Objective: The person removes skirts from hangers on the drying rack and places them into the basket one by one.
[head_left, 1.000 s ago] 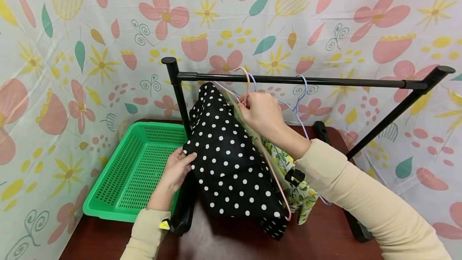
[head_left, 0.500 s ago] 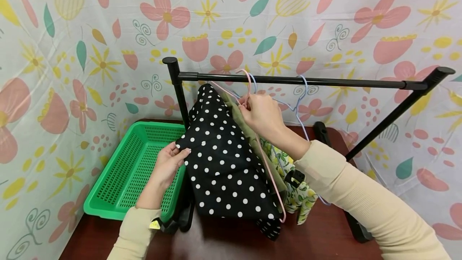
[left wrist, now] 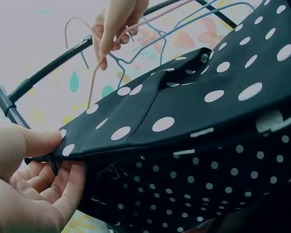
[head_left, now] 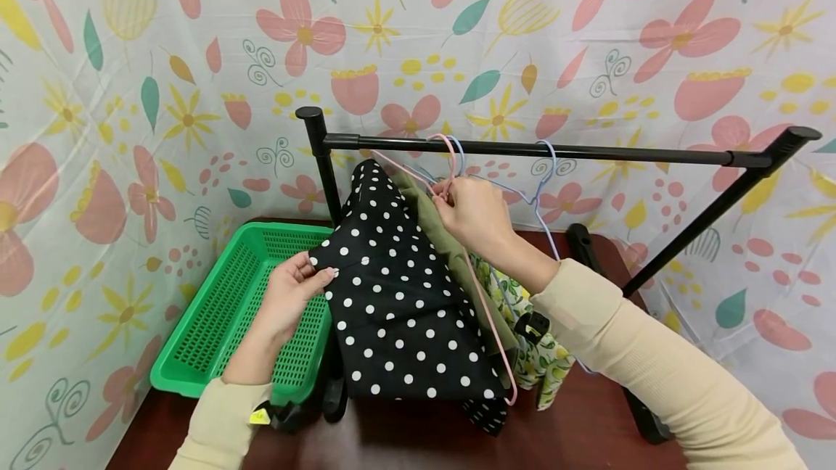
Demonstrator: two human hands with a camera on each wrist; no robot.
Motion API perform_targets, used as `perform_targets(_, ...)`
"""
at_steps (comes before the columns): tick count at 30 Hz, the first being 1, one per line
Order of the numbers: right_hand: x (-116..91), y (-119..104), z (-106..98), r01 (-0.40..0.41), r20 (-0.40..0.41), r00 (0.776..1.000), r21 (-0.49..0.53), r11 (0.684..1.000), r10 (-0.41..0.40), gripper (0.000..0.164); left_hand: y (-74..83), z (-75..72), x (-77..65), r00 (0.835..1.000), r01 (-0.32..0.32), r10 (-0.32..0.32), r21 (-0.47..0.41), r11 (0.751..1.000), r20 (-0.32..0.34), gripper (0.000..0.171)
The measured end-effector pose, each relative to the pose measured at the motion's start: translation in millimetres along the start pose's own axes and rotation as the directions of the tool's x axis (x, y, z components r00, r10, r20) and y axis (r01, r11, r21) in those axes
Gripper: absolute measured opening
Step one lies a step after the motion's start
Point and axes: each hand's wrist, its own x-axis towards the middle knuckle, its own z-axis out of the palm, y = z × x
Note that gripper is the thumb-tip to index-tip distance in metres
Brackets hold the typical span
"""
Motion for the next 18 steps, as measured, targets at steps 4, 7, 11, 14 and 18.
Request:
perform_targets(4,0,-1,2,0.001,0.002,1.000,0.017,1.000,-0.001,0.026,8.8,-3.3,-3.2,0.998,-0.054,0.053,0.042,0.998,0.016,0.018)
perform_targets(7,1,-1,2,-0.005,0.009,1.000,0.022,1.000,0.005,0.019,16.3,-5.9,-6.2,0.997,-0.082,0.081,0.073,0.994,0.022,0.017)
perform_targets(11,1,-2,2,-0.014,0.019,1.000,0.015,1.000,0.014,0.021,24.5,-11.8,-8.5,0.993,-0.115,0.113,0.127,0.985,0.023,0.019)
perform_targets(14,1,-2,2,-0.013,0.019,1.000,0.013,1.000,0.013,0.020,29.4,-17.2,-9.5,0.991,-0.135,0.133,0.155,0.979,0.021,0.019)
perform_targets(18,2,-2,3,-0.013,0.021,1.000,0.007,1.000,0.013,0.024,36.5,-23.7,-12.1,0.988,-0.152,0.152,0.181,0.972,0.016,0.019)
